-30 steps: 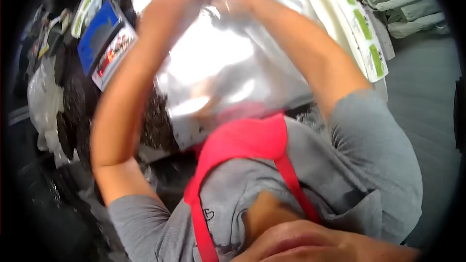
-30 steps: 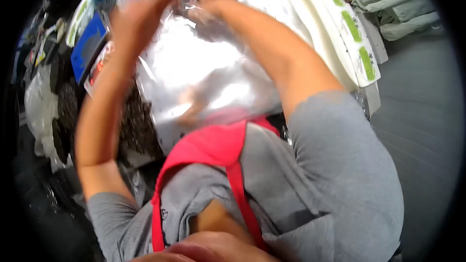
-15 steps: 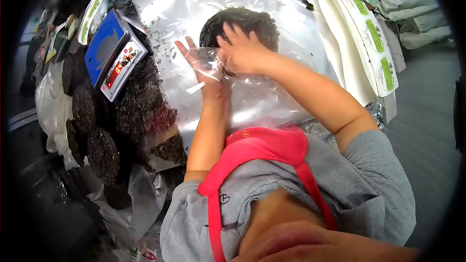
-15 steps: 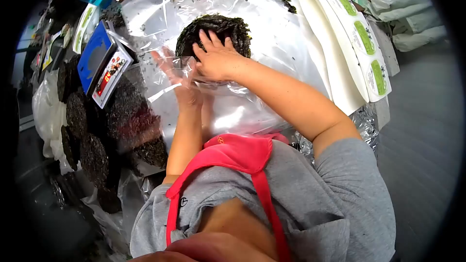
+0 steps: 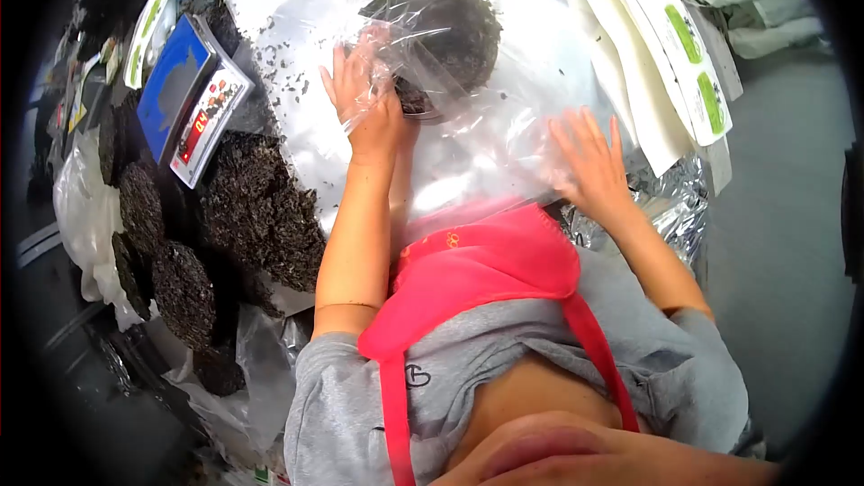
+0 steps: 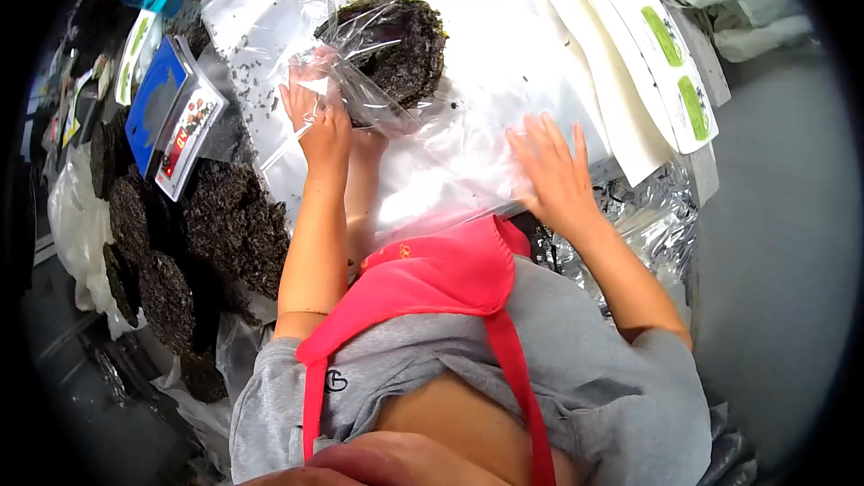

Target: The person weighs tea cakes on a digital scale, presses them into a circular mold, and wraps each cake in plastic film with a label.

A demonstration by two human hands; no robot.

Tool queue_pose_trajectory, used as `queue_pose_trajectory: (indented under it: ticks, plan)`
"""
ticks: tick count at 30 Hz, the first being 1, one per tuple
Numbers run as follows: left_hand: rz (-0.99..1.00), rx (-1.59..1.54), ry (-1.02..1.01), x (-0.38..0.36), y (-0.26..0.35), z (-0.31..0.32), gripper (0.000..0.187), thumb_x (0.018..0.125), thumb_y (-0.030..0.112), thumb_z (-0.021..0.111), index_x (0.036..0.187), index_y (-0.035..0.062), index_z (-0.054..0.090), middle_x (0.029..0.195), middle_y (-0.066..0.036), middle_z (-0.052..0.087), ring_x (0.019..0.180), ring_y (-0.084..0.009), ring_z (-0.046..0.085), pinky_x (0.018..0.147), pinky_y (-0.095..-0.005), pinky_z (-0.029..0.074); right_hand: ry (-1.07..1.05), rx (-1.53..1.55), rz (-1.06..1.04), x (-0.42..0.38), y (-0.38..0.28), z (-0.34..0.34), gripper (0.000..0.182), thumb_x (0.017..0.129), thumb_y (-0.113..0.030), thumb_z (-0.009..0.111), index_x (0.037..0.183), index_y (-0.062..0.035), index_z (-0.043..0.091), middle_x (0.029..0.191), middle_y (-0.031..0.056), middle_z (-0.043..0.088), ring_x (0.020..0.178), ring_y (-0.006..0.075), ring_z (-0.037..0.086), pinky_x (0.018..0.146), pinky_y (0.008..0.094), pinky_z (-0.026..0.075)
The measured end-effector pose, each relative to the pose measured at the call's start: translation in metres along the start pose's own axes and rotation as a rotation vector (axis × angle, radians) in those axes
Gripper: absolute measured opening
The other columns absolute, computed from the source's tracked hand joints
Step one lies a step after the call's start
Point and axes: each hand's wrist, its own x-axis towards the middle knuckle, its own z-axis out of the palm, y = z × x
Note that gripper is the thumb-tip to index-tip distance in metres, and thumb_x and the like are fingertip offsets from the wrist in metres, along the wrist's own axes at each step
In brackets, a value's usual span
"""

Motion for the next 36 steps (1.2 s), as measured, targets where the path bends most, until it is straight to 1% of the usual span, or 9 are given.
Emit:
queue_pose_trajectory:
  ticks: [3,4,7,13,17,20,29,35,36]
  plan:
    - [0.007,0.022,-0.072,0.003,0.004,-0.009,0.039,0.095,0.014,0.051,0.134,0.011,0.056,0.139,-0.009,0.056,0.141,-0.0373,0.037,0.118,-0.0582,0.016,0.229,-0.157,-0.113,0.037,0.018,-0.015,0.033,0.078,-0.002,0.065,0.11,-0.0094,0.068,0.114,0.0056,0.07,0.111,0.027,0.064,0.119,0.0512,0.023]
    - [0.021,0.033,-0.109,0.004,-0.001,-0.009,0.043,0.092,0.012,0.053,0.135,0.0085,0.054,0.139,-0.012,0.054,0.14,-0.0393,0.037,0.118,-0.0603,0.013,0.484,-0.273,-0.227,0.061,0.012,-0.049,0.03,0.082,0.003,0.06,0.108,-0.0078,0.068,0.104,0.0071,0.07,0.091,0.0252,0.067,0.105,0.0401,0.043]
    - [0.081,0.129,-0.103,-0.02,-0.028,0.005,0.04,0.096,0.016,0.051,0.135,0.0055,0.053,0.141,-0.012,0.052,0.141,-0.0384,0.036,0.118,-0.0592,0.012,0.811,-0.297,0.004,0.054,0.065,-0.087,0.043,0.085,-0.011,0.065,0.126,-0.0021,0.056,0.126,0.0167,0.057,0.115,0.0347,0.053,0.11,0.0462,0.034]
    - [-0.108,-0.143,-0.036,0.006,0.005,-0.005,0.044,0.102,0.027,0.044,0.142,0.01,0.046,0.15,-0.008,0.047,0.146,-0.037,0.028,0.12,-0.0563,0.012,0.363,0.021,-0.01,0.01,-0.007,0.045,0.108,0.074,-0.056,0.075,0.152,0.001,0.026,0.16,0.0233,0.024,0.149,0.0436,0.014,0.115,0.0668,0.004]
    - [-0.488,-0.907,-0.056,0.006,0.025,-0.02,0.051,0.095,0.012,0.059,0.142,0.0075,0.039,0.155,-0.014,0.038,0.145,-0.0237,0.031,0.118,-0.0403,0.027,0.194,0.042,-0.4,0.172,-0.067,0.023,0.056,0.094,-0.046,0.054,0.122,0.0021,0.059,0.129,0.0186,0.058,0.125,0.0305,0.05,0.112,0.0481,0.032]
    - [-0.077,-0.455,-0.095,0.006,0.014,-0.039,0.098,0.078,0.018,0.074,0.156,0.0087,0.015,0.161,-0.018,0.025,0.147,-0.0318,0.026,0.119,-0.0447,0.025,0.275,-0.198,-0.69,0.202,-0.063,0.055,0.042,0.092,-0.035,0.053,0.063,-0.01,0.069,0.064,0.0068,0.066,0.069,0.0272,0.064,0.098,0.042,0.046]
    - [0.086,0.271,-0.486,0.037,0.036,-0.019,0.045,0.093,0.021,0.053,0.134,0.0037,0.056,0.115,-0.014,0.064,0.105,-0.0296,0.06,0.093,-0.0429,0.043,-0.725,-0.131,-0.376,0.217,-0.103,-0.007,0.026,0.084,-0.031,0.058,0.087,-0.0103,0.074,0.095,0.0147,0.073,0.094,0.0324,0.069,0.079,0.0432,0.053]
    - [0.116,0.364,-0.468,0.034,0.041,-0.004,0.04,0.085,0.014,0.057,0.123,0.0037,0.062,0.104,-0.01,0.063,0.099,-0.0293,0.058,0.087,-0.0418,0.043,0.115,0.221,-0.749,0.147,-0.036,-0.024,0.036,0.084,-0.03,0.066,0.106,-0.0023,0.07,0.118,0.0126,0.067,0.116,0.0297,0.059,0.101,0.0385,0.045]
    - [0.146,0.418,-0.506,0.037,0.044,-0.006,0.042,0.082,0.013,0.059,0.122,0.0027,0.062,0.105,-0.01,0.063,0.1,-0.0297,0.058,0.087,-0.042,0.043,0.147,0.502,-0.243,0.136,-0.022,-0.014,0.039,0.09,-0.031,0.063,0.116,-0.0019,0.067,0.123,0.0125,0.065,0.121,0.0272,0.058,0.106,0.0388,0.042]
